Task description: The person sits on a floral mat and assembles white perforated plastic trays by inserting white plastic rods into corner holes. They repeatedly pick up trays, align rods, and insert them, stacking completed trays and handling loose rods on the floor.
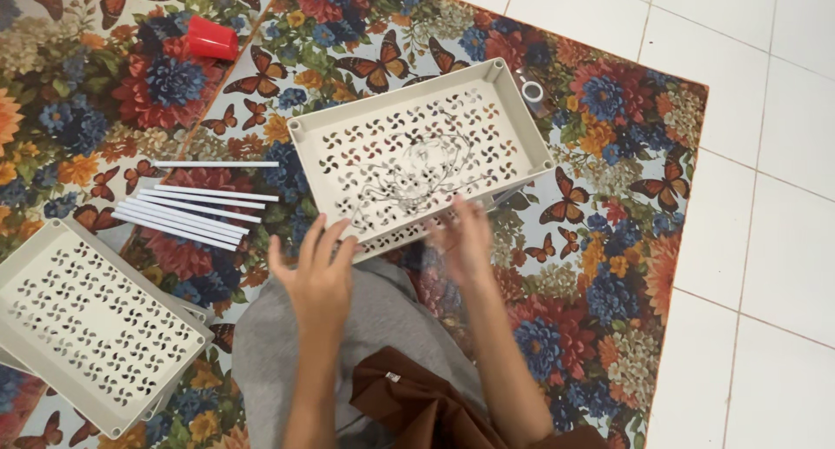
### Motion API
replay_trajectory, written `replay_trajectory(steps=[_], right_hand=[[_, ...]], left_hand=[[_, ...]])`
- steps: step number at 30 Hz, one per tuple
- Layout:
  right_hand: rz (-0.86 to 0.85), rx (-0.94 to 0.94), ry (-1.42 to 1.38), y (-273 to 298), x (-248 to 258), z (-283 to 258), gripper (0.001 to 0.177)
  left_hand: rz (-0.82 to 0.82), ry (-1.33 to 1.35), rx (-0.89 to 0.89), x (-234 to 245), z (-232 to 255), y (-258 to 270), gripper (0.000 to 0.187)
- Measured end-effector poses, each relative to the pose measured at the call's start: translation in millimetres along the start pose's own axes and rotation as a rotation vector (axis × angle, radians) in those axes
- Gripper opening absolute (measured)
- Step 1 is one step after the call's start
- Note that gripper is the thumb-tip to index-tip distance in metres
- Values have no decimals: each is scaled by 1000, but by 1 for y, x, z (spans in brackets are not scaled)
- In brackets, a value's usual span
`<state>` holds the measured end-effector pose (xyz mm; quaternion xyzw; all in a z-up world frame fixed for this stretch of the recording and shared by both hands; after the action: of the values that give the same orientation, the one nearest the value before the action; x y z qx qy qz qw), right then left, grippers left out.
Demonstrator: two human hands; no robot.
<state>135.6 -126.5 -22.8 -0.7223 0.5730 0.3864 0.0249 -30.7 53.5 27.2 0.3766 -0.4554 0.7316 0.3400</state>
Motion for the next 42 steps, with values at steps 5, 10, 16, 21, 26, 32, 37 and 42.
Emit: replay_trajectory(steps=[5, 10, 16, 21, 26, 32, 37, 42], right_hand=[[22, 177, 42, -28, 44, -61, 62], [41, 142, 20, -23, 46, -51, 54], [45, 181, 9, 7, 31, 10, 47], [54, 287, 256, 25, 75, 55, 53], [126, 660, 712, 7, 137, 56, 64], [-148, 487, 491, -12, 136, 52, 43], [-218, 578, 426, 1, 97, 43, 22], [-131, 771, 624, 22, 51, 18, 24]], left_hand=[[-40, -35, 63, 11, -14, 0, 7], [22, -40, -20, -4, -2, -10, 17], [-37, 57, -132, -36, 49, -13, 28], [-64, 73, -155, -35, 75, -18, 34], [-70, 141, -155, -31, 87, -25, 33], [-62, 327, -252, -23, 118, -48, 30], [-91, 464, -265, -1, 134, -69, 23], [-70, 535, -173, 31, 130, -81, 17]])
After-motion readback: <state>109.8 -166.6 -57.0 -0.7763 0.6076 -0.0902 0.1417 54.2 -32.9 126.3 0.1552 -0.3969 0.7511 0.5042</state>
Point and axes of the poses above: each hand's wrist, its own y-axis away from the middle knuckle, its own x-axis out of the back of the hand, z = x × y, the point moved 1 cm from there along -y, towards the middle knuckle, and after that the axes turned 10 degrees about -z, right-handed, at the moved point
